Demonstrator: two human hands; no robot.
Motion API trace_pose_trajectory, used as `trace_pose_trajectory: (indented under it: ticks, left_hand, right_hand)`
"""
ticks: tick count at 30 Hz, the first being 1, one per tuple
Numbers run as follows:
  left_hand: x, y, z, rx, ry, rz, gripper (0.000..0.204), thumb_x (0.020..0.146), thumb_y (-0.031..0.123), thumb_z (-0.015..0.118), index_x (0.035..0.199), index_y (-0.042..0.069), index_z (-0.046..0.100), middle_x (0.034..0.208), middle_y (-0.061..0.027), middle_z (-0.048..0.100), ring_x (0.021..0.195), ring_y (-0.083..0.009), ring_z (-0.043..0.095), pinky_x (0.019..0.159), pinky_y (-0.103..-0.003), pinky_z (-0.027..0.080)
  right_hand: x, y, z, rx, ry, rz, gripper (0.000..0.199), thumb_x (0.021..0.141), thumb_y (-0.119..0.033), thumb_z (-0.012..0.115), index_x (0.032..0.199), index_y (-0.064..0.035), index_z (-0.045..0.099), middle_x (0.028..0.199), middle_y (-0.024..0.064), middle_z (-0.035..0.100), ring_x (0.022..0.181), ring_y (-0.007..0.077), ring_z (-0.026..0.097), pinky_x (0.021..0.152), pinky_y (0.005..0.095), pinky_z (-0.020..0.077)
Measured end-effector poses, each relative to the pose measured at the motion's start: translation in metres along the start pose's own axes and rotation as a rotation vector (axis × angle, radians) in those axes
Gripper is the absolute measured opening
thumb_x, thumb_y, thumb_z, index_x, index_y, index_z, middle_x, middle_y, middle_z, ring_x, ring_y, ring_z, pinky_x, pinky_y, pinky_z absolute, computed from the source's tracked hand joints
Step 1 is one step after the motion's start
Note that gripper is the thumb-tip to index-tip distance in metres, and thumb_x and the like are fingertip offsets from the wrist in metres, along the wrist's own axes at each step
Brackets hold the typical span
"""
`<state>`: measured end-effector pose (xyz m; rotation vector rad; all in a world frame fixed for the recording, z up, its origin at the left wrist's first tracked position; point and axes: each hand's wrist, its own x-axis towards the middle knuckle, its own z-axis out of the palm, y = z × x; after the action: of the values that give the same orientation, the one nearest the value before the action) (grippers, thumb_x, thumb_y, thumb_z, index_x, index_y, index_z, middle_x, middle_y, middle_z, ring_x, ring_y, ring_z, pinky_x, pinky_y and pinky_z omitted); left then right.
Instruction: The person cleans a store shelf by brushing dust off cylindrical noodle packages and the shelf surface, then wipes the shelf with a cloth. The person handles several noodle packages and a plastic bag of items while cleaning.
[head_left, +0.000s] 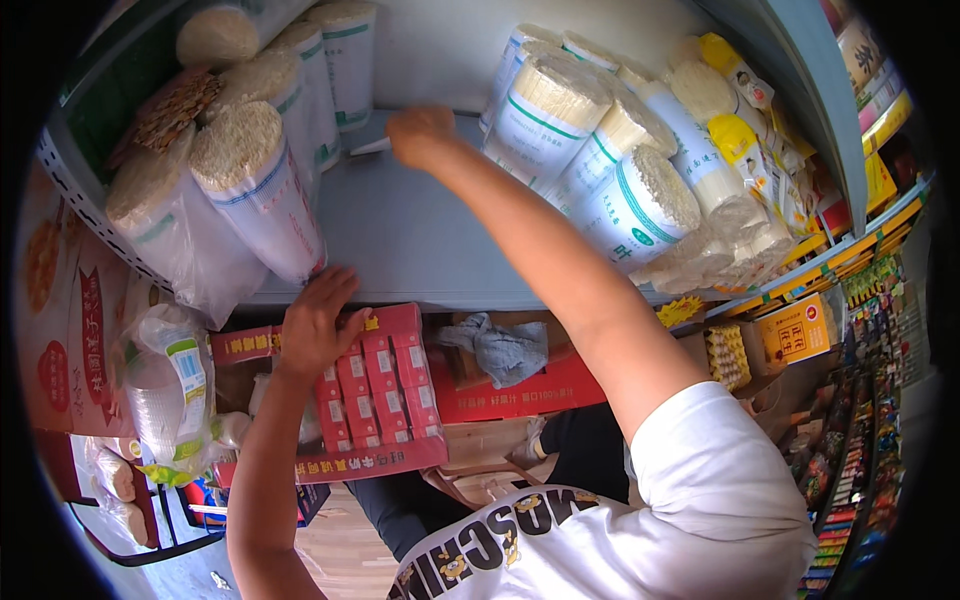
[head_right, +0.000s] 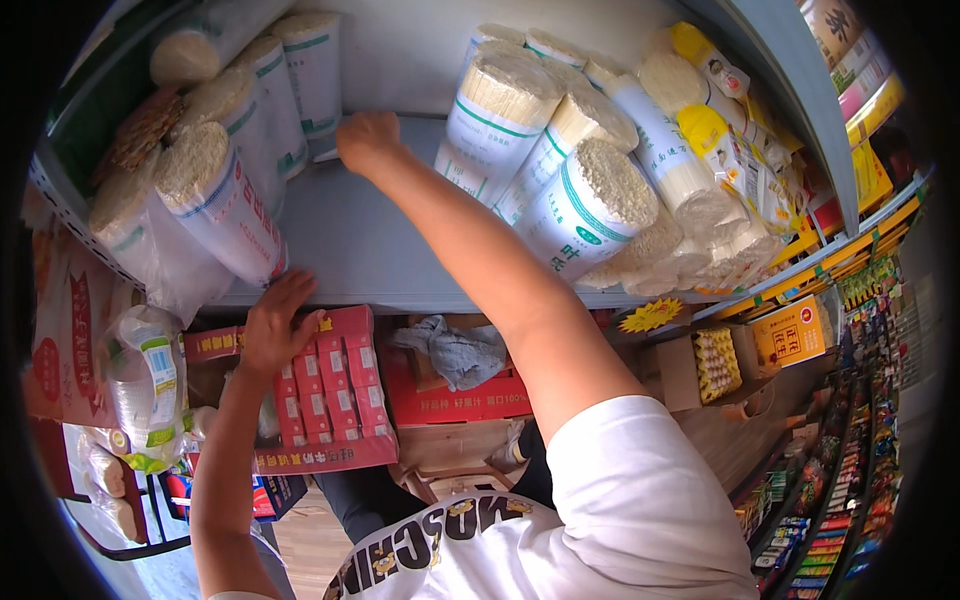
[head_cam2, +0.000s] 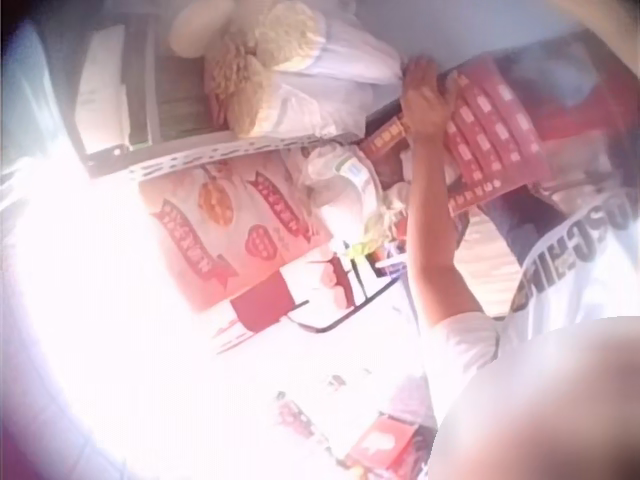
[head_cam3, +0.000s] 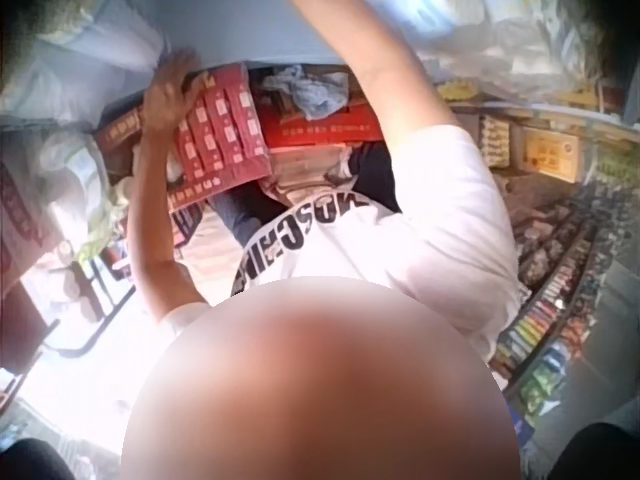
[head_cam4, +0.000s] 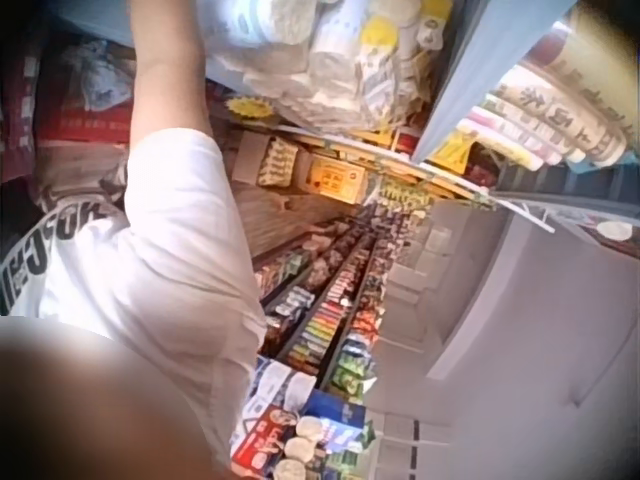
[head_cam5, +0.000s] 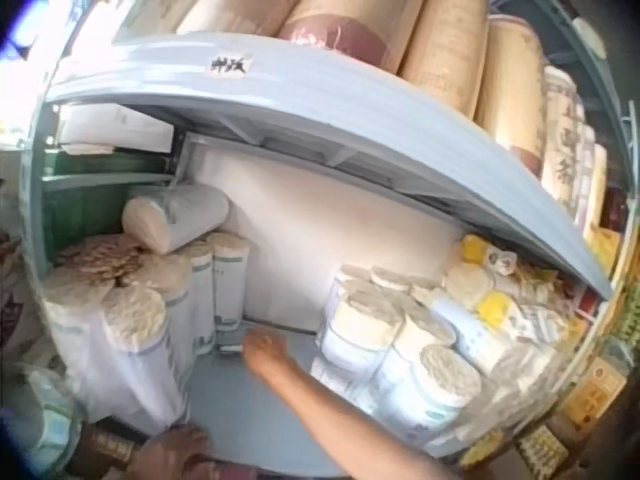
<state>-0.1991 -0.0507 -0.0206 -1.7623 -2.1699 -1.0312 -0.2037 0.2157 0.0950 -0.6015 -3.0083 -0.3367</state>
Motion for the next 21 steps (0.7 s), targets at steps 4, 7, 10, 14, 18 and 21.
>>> trace_pose_trajectory:
  ticks: [4, 7, 10, 14, 18, 21]
  left_hand:
    - [-0.001, 0.0, 0.0, 0.002, 0.006, -0.002, 0.039, 0.077, 0.019, 0.072, 0.108, -0.003, 0.065, 0.117, -0.0171, 0.063, 0.114, -0.0342, 0.057, 0.098, -0.041, 0.046]
    - [0.0, 0.001, 0.001, -0.011, -0.004, -0.006, 0.039, 0.077, 0.019, 0.072, 0.109, -0.002, 0.065, 0.119, -0.016, 0.063, 0.115, -0.0336, 0.057, 0.098, -0.041, 0.046]
    - [0.004, 0.003, 0.004, -0.031, -0.017, 0.001, 0.039, 0.077, 0.019, 0.072, 0.11, -0.002, 0.065, 0.12, -0.0151, 0.062, 0.116, -0.033, 0.056, 0.098, -0.041, 0.046]
    - [0.002, 0.001, 0.001, -0.021, -0.03, -0.01, 0.039, 0.077, 0.019, 0.072, 0.11, -0.002, 0.065, 0.121, -0.015, 0.062, 0.116, -0.0329, 0.056, 0.099, -0.041, 0.046]
    - [-0.003, -0.002, -0.003, -0.008, -0.023, -0.025, 0.039, 0.077, 0.018, 0.072, 0.11, -0.002, 0.065, 0.121, -0.0154, 0.062, 0.116, -0.0334, 0.056, 0.099, -0.04, 0.046]
    - [-0.002, 0.0, -0.001, -0.011, -0.023, -0.03, 0.039, 0.077, 0.018, 0.072, 0.11, -0.002, 0.065, 0.121, -0.0158, 0.062, 0.117, -0.0336, 0.055, 0.099, -0.041, 0.045]
  right_hand:
    - [0.005, 0.006, -0.017, -0.014, 0.015, 0.042, 0.021, 0.083, -0.011, 0.058, 0.099, -0.0137, 0.072, 0.1, 0.0127, 0.069, 0.095, 0.0276, 0.067, 0.071, 0.0394, 0.0536]
    - [0.024, 0.009, 0.002, -0.007, 0.049, 0.048, 0.02, 0.083, -0.01, 0.058, 0.097, -0.0119, 0.072, 0.099, 0.0133, 0.069, 0.094, 0.0288, 0.067, 0.071, 0.0394, 0.0539]
    - [0.034, 0.009, 0.028, -0.019, 0.053, 0.049, 0.019, 0.083, -0.009, 0.058, 0.095, -0.0107, 0.072, 0.1, 0.0117, 0.07, 0.095, 0.0286, 0.067, 0.071, 0.0396, 0.0538]
    - [0.017, -0.01, 0.027, -0.054, -0.089, -0.027, 0.019, 0.084, -0.011, 0.058, 0.097, -0.0108, 0.072, 0.102, 0.0087, 0.07, 0.096, 0.027, 0.067, 0.071, 0.0398, 0.0536]
    - [-0.015, -0.005, -0.019, 0.172, 0.05, -0.005, 0.02, 0.082, -0.009, 0.059, 0.098, -0.0081, 0.072, 0.104, 0.0152, 0.068, 0.103, 0.028, 0.064, 0.077, 0.0396, 0.0535]
    - [0.006, 0.021, -0.03, 0.129, 0.043, 0.178, 0.022, 0.082, -0.008, 0.058, 0.099, -0.0089, 0.072, 0.108, 0.0155, 0.067, 0.103, 0.0279, 0.065, 0.078, 0.0395, 0.0532]
